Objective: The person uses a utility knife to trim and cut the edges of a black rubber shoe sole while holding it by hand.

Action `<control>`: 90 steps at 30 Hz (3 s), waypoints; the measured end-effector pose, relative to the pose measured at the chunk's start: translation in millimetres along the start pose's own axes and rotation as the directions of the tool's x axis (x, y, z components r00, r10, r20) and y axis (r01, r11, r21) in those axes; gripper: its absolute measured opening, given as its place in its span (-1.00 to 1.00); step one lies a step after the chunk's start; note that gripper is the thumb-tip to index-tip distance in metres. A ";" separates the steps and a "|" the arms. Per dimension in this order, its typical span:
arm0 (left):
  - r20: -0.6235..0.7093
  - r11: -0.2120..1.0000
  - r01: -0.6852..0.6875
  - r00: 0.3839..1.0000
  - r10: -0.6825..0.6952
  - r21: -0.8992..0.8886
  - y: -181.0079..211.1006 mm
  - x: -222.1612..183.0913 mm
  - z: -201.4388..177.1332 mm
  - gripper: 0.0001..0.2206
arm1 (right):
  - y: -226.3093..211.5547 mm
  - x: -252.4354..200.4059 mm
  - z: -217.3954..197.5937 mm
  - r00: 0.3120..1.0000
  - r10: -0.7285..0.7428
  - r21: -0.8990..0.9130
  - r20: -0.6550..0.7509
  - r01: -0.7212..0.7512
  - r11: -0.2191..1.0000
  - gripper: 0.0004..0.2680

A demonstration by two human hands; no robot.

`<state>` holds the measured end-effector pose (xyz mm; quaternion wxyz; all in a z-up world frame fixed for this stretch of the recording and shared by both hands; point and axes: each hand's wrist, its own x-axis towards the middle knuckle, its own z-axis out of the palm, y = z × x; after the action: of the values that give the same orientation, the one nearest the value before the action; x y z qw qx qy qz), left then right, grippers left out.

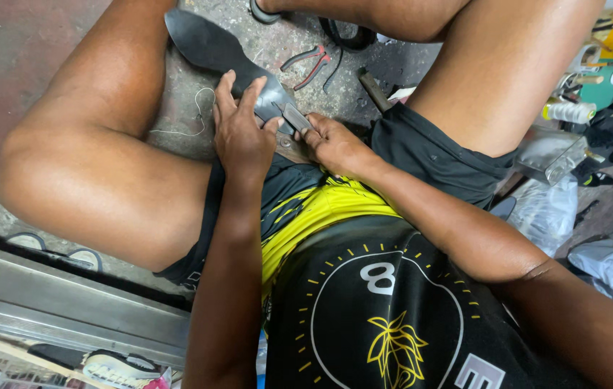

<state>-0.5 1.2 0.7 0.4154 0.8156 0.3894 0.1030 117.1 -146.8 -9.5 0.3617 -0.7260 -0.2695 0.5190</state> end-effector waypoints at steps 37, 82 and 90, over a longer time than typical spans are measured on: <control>-0.019 0.995 0.088 0.996 -0.088 0.040 -10.9 -0.5 13.9 -0.33 | -43.9 -15.6 -8.9 0.994 0.042 -0.540 -0.102 -0.091 0.837 -0.84; 0.054 0.986 0.165 0.985 -0.167 0.028 -6.9 0.8 9.5 -0.38 | -71.0 10.0 2.0 0.967 0.251 -0.743 -0.038 -0.195 0.640 -0.75; 0.066 0.977 0.199 0.977 -0.204 0.076 -3.2 7.7 8.4 -0.37 | -79.2 10.8 -3.1 0.950 0.310 -0.800 0.025 -0.167 0.576 -0.69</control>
<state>7.0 2.9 -8.3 0.4093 0.7889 0.4580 0.0166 122.2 -92.3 48.8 -0.0918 -0.7953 -0.3980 0.4479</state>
